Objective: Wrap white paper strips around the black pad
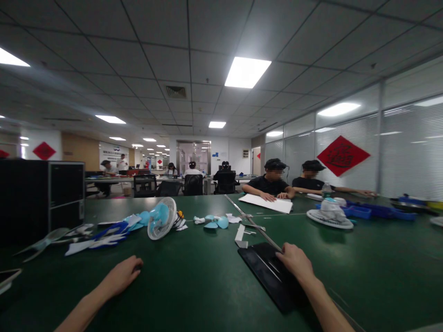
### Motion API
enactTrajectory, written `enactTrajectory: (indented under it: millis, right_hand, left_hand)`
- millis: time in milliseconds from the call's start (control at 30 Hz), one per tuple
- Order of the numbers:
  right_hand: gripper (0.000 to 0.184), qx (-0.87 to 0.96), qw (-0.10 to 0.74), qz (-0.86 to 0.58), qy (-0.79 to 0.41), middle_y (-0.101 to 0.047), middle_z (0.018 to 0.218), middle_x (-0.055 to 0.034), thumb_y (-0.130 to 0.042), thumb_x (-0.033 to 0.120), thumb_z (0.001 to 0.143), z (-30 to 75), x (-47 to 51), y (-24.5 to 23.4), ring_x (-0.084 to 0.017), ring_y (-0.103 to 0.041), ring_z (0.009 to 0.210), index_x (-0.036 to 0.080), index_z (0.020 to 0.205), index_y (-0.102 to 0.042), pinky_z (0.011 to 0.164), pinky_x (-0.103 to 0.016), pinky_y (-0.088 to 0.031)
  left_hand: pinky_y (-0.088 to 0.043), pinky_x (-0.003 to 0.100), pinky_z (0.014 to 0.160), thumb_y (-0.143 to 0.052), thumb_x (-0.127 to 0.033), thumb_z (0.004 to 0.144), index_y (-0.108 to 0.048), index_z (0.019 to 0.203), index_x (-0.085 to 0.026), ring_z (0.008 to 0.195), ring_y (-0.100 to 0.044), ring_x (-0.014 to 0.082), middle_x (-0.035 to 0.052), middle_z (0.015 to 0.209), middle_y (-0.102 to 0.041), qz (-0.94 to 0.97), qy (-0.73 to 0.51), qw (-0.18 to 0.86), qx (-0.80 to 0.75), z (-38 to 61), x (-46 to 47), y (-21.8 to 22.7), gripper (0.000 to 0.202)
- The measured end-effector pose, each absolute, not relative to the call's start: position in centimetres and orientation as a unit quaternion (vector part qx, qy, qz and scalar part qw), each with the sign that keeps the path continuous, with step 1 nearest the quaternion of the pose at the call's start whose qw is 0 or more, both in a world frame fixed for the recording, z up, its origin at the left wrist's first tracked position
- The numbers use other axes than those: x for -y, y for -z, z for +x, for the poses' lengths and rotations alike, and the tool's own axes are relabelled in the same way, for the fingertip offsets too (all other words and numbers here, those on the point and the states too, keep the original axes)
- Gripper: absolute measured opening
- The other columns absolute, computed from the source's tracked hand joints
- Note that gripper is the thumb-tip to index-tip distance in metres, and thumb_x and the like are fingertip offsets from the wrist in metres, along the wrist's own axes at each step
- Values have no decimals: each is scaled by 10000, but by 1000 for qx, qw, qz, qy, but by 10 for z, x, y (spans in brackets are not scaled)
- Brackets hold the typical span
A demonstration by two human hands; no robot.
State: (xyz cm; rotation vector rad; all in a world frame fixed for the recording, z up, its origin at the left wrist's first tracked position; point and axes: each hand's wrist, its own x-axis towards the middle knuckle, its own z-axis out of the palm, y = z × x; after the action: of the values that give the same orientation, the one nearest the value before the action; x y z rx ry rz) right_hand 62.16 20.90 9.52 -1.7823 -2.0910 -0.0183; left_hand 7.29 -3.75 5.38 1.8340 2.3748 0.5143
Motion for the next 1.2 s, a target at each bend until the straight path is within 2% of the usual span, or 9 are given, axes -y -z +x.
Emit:
enactTrajectory:
  millis: [200, 533, 733, 933, 1200]
  right_hand:
    - [162, 751, 158, -641, -26, -697, 872, -85, -524, 315, 804, 623, -202, -90, -229, -654, 830, 196, 793, -633, 593, -271, -391]
    - [178, 728, 158, -665, -51, -708, 881, -112, -535, 286, 780, 628, -171, -105, -255, -664, 810, 187, 800, -681, 601, -298, -418]
    - [165, 848, 160, -498, -84, -714, 812, -86, -571, 216, 744, 574, -140, -110, -213, -645, 774, 164, 757, -727, 651, -276, -414]
    - [222, 905, 174, -382, -72, -705, 949, -71, -621, 277, 749, 477, -120, -108, -205, -624, 865, 186, 923, -725, 738, -266, -436]
    - [256, 959, 138, -229, -91, -703, 980, -59, -630, 322, 775, 380, -111, -100, -210, -629, 895, 206, 986, -718, 769, -270, -455]
  left_hand:
    - [-470, 332, 847, -493, -334, 820, -619, 1075, -224, 1003, -594, 218, 58, 1119, -608, 608, -166, 42, -776, 67, 34, -48, 305]
    - [-465, 301, 819, -497, -301, 812, -636, 1021, -224, 972, -598, 204, 55, 1085, -617, 603, -170, 18, -779, 77, 36, -54, 263]
    - [-468, 304, 808, -495, -297, 812, -636, 1018, -216, 963, -603, 206, 58, 1080, -617, 599, -172, 20, -782, 78, 35, -53, 262]
    - [-458, 318, 849, -441, -349, 842, -630, 1042, -223, 994, -588, 208, 49, 1089, -616, 596, -187, 15, -781, 83, 37, -57, 302]
    - [-427, 313, 923, -385, -460, 882, -628, 1091, -195, 1044, -557, 205, 61, 1110, -609, 637, -232, 44, -734, 122, 44, -77, 416]
